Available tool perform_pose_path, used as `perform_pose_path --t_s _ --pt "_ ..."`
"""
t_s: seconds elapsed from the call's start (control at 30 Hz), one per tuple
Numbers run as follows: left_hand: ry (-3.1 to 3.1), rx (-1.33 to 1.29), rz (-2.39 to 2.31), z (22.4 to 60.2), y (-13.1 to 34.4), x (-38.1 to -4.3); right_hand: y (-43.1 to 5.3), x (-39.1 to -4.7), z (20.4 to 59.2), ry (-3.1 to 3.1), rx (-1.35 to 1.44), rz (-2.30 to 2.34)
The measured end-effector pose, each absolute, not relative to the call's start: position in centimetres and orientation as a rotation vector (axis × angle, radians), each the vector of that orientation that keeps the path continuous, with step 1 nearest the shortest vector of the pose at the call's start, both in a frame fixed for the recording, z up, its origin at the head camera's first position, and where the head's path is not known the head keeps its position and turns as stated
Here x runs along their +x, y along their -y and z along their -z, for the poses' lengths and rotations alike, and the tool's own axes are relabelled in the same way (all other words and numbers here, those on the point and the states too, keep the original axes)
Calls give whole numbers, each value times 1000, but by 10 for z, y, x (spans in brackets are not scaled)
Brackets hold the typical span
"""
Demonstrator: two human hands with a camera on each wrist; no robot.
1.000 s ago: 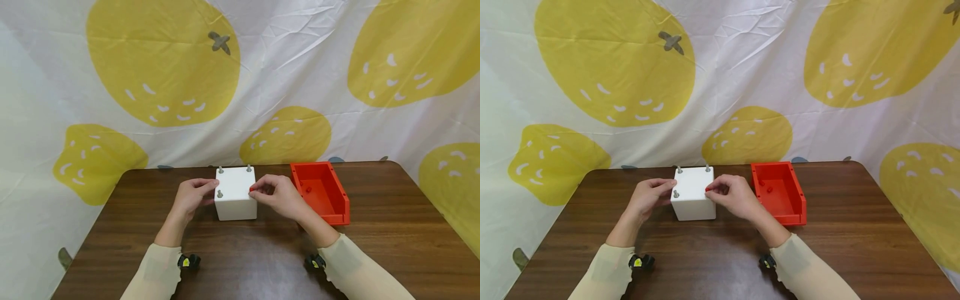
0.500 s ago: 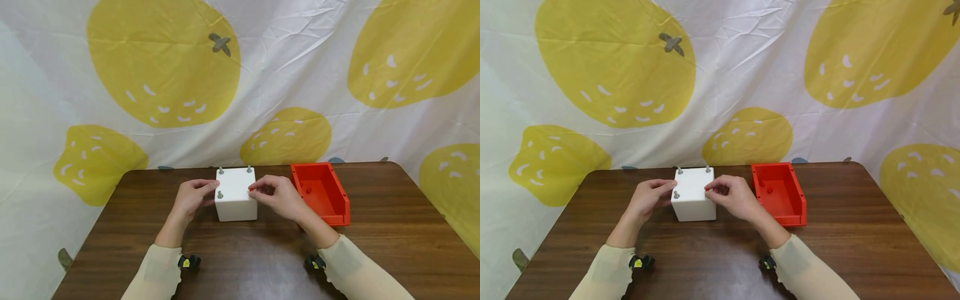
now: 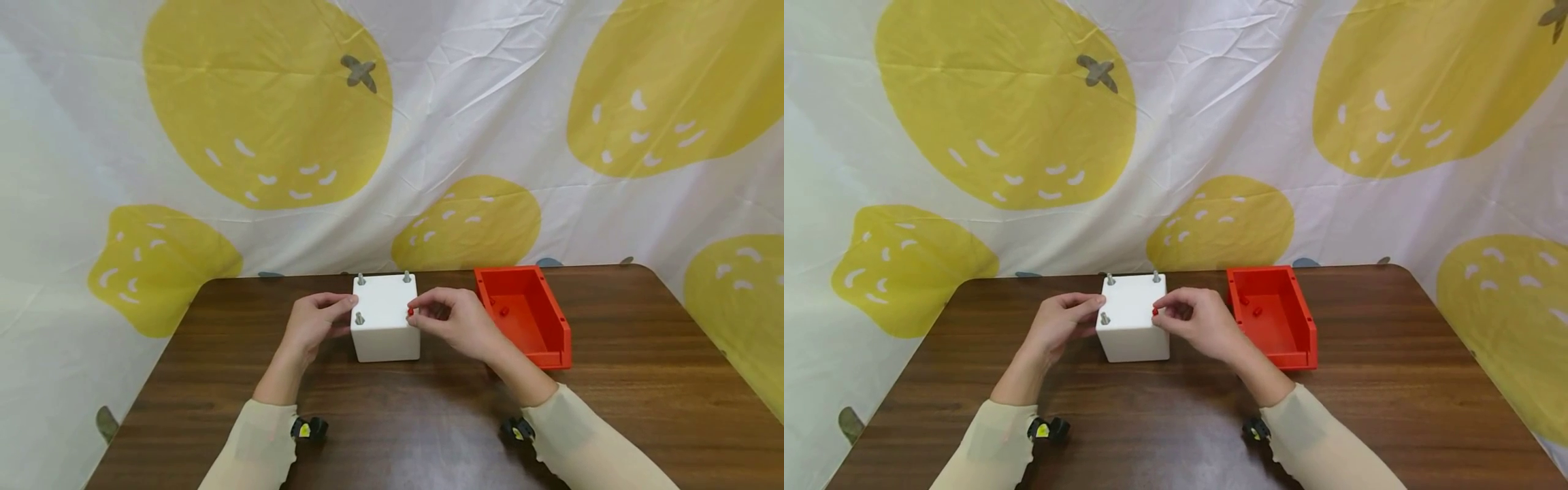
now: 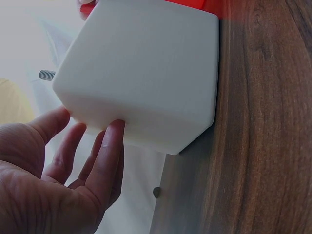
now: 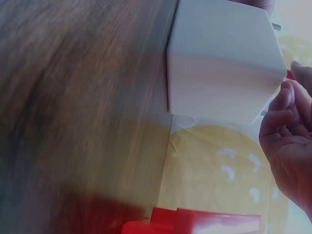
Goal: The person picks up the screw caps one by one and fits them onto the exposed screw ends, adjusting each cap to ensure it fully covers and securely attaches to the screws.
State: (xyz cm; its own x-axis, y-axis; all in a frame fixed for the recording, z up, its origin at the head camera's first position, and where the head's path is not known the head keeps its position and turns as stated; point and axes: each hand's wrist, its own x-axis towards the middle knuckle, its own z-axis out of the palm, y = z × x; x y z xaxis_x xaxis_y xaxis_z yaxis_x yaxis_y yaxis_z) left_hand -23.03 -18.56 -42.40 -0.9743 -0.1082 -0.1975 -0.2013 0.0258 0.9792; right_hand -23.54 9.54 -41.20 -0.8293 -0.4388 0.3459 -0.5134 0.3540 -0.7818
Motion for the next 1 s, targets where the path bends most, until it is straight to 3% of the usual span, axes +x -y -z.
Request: perform_pose_path --t_s 0.47,1.0 --pt "-2197 -339 -2135 423 185 -230 -131 -237 401 2563 757 -1494" --pt "-2211 -325 -2131 424 185 -230 -195 -254 386 2686 597 -1136"
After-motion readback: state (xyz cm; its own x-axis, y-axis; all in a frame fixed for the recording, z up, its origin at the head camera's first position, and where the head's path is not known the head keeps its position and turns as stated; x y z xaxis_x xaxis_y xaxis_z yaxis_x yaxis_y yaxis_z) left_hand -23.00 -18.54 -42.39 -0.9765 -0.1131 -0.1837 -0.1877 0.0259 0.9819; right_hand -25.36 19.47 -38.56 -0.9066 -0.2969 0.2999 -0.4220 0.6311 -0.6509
